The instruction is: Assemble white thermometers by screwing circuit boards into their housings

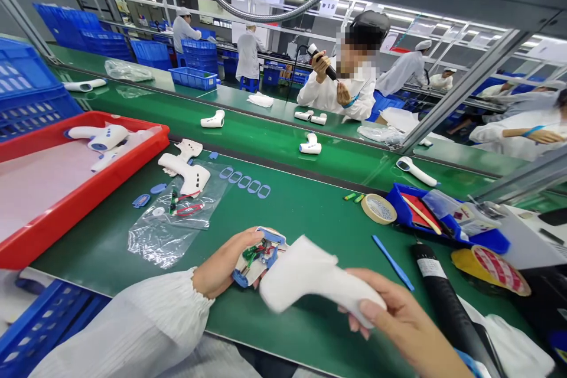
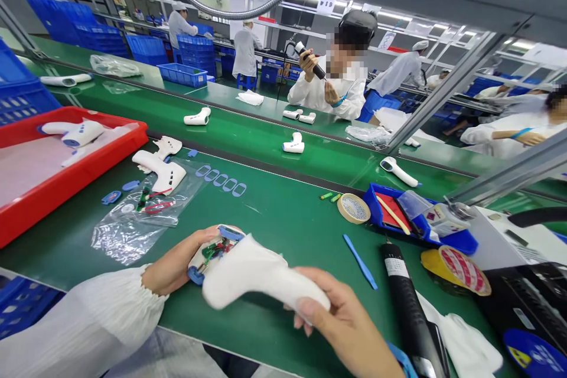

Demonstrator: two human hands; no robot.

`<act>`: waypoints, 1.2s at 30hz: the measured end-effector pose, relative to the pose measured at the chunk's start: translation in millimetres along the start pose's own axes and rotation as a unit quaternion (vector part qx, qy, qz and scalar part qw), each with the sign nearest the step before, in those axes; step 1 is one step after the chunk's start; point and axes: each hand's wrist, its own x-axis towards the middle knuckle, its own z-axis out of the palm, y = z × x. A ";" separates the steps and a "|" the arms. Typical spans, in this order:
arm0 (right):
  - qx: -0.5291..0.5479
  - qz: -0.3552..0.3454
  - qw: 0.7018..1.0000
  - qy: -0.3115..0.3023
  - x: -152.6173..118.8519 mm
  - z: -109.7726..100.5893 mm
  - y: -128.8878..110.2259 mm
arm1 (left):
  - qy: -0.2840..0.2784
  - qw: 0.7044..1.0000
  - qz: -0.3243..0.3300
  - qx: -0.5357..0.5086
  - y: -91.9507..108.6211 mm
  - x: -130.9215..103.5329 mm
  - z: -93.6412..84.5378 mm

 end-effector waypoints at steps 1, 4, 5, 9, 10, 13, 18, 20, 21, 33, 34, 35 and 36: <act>0.000 0.014 1.000 -0.028 2.1 5.3 1.6 | -0.007 1.000 0.014 0.002 -0.6 0.1 1.5; 0.001 0.028 0.997 -0.066 12.4 18.9 6.0 | -0.025 0.998 0.051 0.036 -0.2 -1.0 6.1; 0.003 0.029 0.997 -0.069 15.6 21.8 7.3 | -0.034 0.996 0.057 0.051 0.7 -1.8 7.3; 0.009 0.026 0.997 -0.068 22.9 25.1 13.4 | -0.073 0.990 0.059 0.100 5.1 -6.5 9.6; 0.011 0.024 0.998 -0.065 23.5 24.9 14.8 | -0.076 0.990 0.060 0.107 6.0 -7.7 9.8; 0.016 0.030 0.998 -0.050 24.3 25.8 17.1 | -0.077 0.988 0.055 0.120 7.8 -10.1 10.7; 0.004 0.035 0.999 -0.015 23.8 33.8 17.3 | -0.076 0.981 0.024 0.174 8.5 -10.0 14.3; -0.038 0.027 0.999 0.015 21.2 34.1 19.3 | -0.067 0.980 0.018 0.186 9.2 -9.7 14.3; -0.082 0.017 0.996 0.040 19.2 32.7 20.3 | -0.061 0.979 0.015 0.194 10.0 -9.9 13.9; -0.265 -0.246 0.928 0.089 23.1 44.9 -22.5 | -0.002 0.886 0.142 0.442 26.5 -19.1 46.3; -0.238 -0.237 0.938 0.089 25.2 46.7 -21.3 | -0.005 0.882 0.157 0.444 25.4 -17.7 45.5; -0.209 -0.229 0.946 0.095 26.4 47.5 -18.9 | -0.008 0.877 0.177 0.447 23.6 -16.3 43.3; -0.180 -0.222 0.953 0.103 26.7 47.6 -15.7 | -0.010 0.871 0.201 0.448 21.0 -14.9 40.2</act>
